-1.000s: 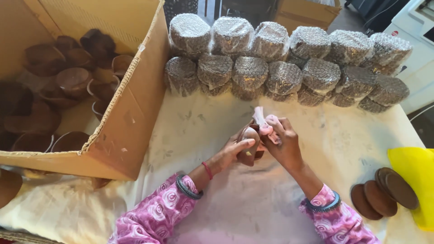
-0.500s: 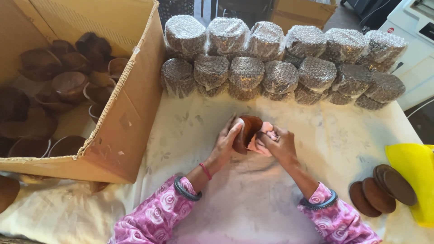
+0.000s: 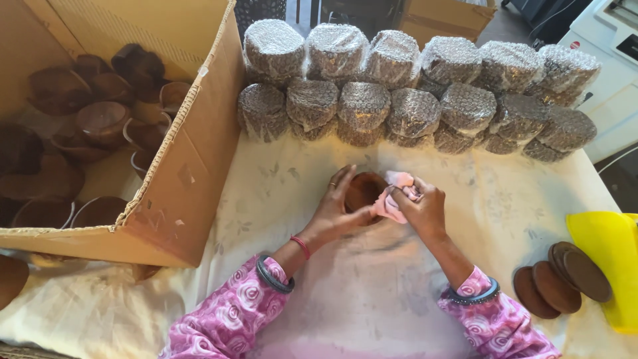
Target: Clean and inspect wooden cups using a cloth at a packing station.
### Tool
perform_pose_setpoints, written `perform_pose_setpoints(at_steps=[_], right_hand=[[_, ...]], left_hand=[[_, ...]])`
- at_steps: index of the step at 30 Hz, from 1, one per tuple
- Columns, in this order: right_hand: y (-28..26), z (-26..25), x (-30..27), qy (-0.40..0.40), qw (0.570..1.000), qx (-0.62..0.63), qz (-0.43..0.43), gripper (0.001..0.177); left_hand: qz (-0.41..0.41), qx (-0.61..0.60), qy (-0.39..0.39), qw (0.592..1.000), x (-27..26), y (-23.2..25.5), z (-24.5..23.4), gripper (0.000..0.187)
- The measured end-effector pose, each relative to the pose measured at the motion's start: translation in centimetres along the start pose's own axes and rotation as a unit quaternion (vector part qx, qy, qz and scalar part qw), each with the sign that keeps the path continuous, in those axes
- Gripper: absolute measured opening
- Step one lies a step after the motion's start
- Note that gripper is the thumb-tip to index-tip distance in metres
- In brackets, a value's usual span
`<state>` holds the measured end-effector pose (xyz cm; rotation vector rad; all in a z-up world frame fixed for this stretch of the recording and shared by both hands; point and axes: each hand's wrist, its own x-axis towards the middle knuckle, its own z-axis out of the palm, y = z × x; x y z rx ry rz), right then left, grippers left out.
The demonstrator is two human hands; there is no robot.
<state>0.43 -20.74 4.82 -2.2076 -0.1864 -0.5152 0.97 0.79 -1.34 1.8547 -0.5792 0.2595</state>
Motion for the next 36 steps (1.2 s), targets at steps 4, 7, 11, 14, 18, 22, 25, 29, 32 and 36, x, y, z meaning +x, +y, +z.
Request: perform_pose_setpoints(at_steps=[4,7,11,14,18,22,25,29,32,36], right_hand=[[1.5,-0.3,0.4,0.002,1.000,-0.001,0.012,0.026],[2.3,-0.8,0.9,0.025,0.999,0.019,0.003,0.027],[3.2,-1.2,1.5,0.016,0.999,0.047,0.006,0.025],[4.4,-0.5,1.4,-0.058,0.996,0.057,0.033,0.024],[6.1,0.0,1.4,-0.136,0.990,0.003,0.040,0.027],[6.2,-1.5,2.0,-0.181,0.982,-0.005,0.060,0.030],[8.0,-2.3,2.6,-0.234,0.970,-0.019,0.061,0.031],[6.9,-3.2,2.6,-0.335,0.936,-0.023,0.103,0.032],[3.8,-3.6,2.4,-0.375,0.916,-0.080,0.120,0.035],[1.5,-3.9,1.5,-0.415,0.894,-0.140,0.095,0.041]], left_hand=[[0.025,0.107,-0.053,0.993,0.1,3.2,-1.3,0.123],[-0.032,0.134,-0.052,0.989,0.1,3.3,-1.3,0.130],[-0.042,0.132,-0.021,0.990,0.1,1.4,-0.9,0.127],[-0.034,0.091,-0.014,0.995,0.1,1.4,-0.8,0.127],[-0.008,0.065,-0.028,0.997,-0.1,0.0,-0.6,0.121],[-0.036,0.063,-0.045,0.996,0.0,-2.3,0.2,0.119],[0.001,0.051,-0.059,0.997,0.0,-3.7,0.4,0.113],[-0.021,-0.005,-0.083,0.996,0.4,-2.9,-0.1,0.112],[-0.027,-0.011,-0.094,0.995,0.6,-2.4,-0.5,0.112],[-0.021,0.016,-0.100,0.995,0.6,-2.5,-0.3,0.110]])
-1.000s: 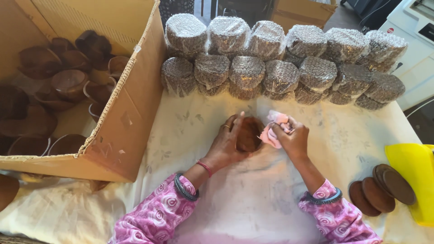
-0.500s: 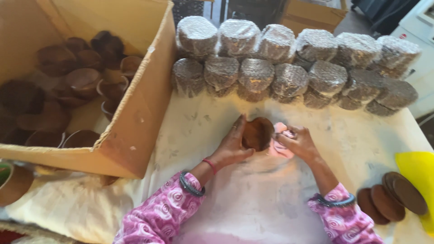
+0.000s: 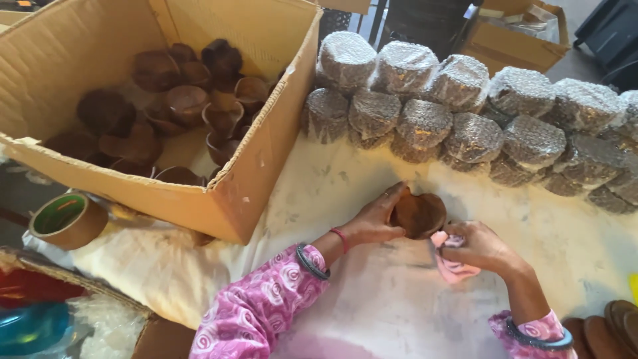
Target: Clean and inspect wooden cups using a cloth at a packing station.
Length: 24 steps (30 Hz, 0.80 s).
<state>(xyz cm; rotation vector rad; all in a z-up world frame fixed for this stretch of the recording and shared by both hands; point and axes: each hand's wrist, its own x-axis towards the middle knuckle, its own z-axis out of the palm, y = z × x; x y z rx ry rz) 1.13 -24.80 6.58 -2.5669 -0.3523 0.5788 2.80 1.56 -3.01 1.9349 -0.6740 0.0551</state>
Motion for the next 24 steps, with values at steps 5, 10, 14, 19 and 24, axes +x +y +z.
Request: perform_pose_setpoints(at_steps=[5,10,14,19,24], right_hand=[[-5.7,1.0,-3.4,-0.061,0.997,-0.040,0.026,0.036],[-7.0,4.0,-6.2,-0.107,0.987,-0.118,0.009,0.033],[-5.3,4.6,-9.3,-0.042,0.976,-0.087,-0.193,0.042],[-0.5,3.0,-13.0,-0.127,0.977,-0.025,-0.171,0.047],[3.0,-0.8,-14.8,-0.039,0.981,-0.104,0.158,0.064]], left_hand=[[0.013,0.004,0.006,1.000,-0.3,0.5,-0.1,0.109],[0.036,0.025,0.013,0.999,-0.4,0.3,0.1,0.106],[0.048,0.029,0.021,0.998,-0.5,0.0,0.3,0.103],[0.057,0.029,0.014,0.998,-0.6,0.8,0.2,0.107],[0.036,0.047,0.013,0.998,-0.8,1.7,-0.5,0.104]])
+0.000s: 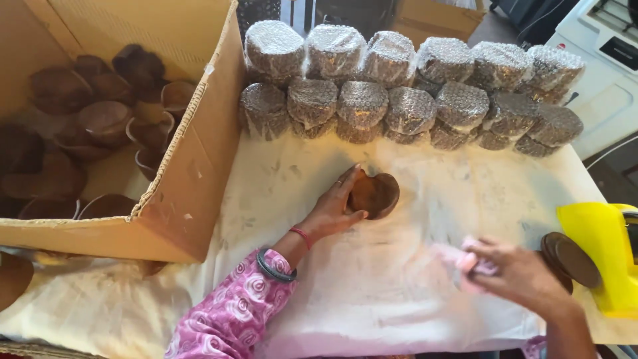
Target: Clean and inspect wooden cups using a cloth at a packing station.
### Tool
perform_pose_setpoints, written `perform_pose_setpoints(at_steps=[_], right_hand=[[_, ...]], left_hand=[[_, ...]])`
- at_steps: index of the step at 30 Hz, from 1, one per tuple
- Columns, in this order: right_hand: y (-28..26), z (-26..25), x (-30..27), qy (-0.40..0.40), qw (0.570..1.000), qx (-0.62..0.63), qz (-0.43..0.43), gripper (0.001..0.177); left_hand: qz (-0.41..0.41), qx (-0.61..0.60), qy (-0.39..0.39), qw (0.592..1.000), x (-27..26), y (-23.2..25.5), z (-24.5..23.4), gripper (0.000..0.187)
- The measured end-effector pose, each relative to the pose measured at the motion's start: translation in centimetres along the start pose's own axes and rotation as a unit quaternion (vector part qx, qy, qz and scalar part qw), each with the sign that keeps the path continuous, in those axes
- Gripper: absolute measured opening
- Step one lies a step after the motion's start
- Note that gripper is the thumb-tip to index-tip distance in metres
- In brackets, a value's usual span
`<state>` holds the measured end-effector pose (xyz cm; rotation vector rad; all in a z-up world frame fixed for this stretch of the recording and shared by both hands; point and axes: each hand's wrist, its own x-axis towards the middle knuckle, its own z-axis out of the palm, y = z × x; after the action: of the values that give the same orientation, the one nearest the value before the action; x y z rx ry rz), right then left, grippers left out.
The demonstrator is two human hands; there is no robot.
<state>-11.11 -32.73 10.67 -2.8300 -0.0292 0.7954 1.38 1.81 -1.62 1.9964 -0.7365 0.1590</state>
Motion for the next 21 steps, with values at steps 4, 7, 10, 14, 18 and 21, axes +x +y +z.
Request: perform_pose_setpoints(at_steps=[4,7,10,14,18,21], right_hand=[[0.7,-1.3,1.7,0.109,0.977,-0.145,0.114,0.059],[4.2,1.0,5.8,0.255,0.942,-0.215,0.040,0.069],[5.0,2.1,7.1,0.240,0.967,-0.072,-0.055,0.080],[4.4,2.1,4.9,0.299,0.946,-0.108,-0.059,0.072],[3.0,1.6,1.8,0.361,0.923,-0.120,-0.057,0.069],[2.5,1.5,1.0,0.418,0.900,-0.067,-0.099,0.067]], left_hand=[[-0.002,0.008,0.005,1.000,0.0,0.2,0.0,0.104],[-0.010,0.008,0.003,1.000,-0.1,0.7,-0.3,0.104],[-0.013,0.009,-0.004,1.000,-0.1,1.0,-0.5,0.105],[-0.025,0.005,-0.013,1.000,-0.2,1.2,-0.5,0.106],[-0.013,0.016,-0.007,1.000,-0.2,1.1,-0.4,0.112],[-0.007,0.022,-0.014,1.000,-0.1,1.8,-0.7,0.114]])
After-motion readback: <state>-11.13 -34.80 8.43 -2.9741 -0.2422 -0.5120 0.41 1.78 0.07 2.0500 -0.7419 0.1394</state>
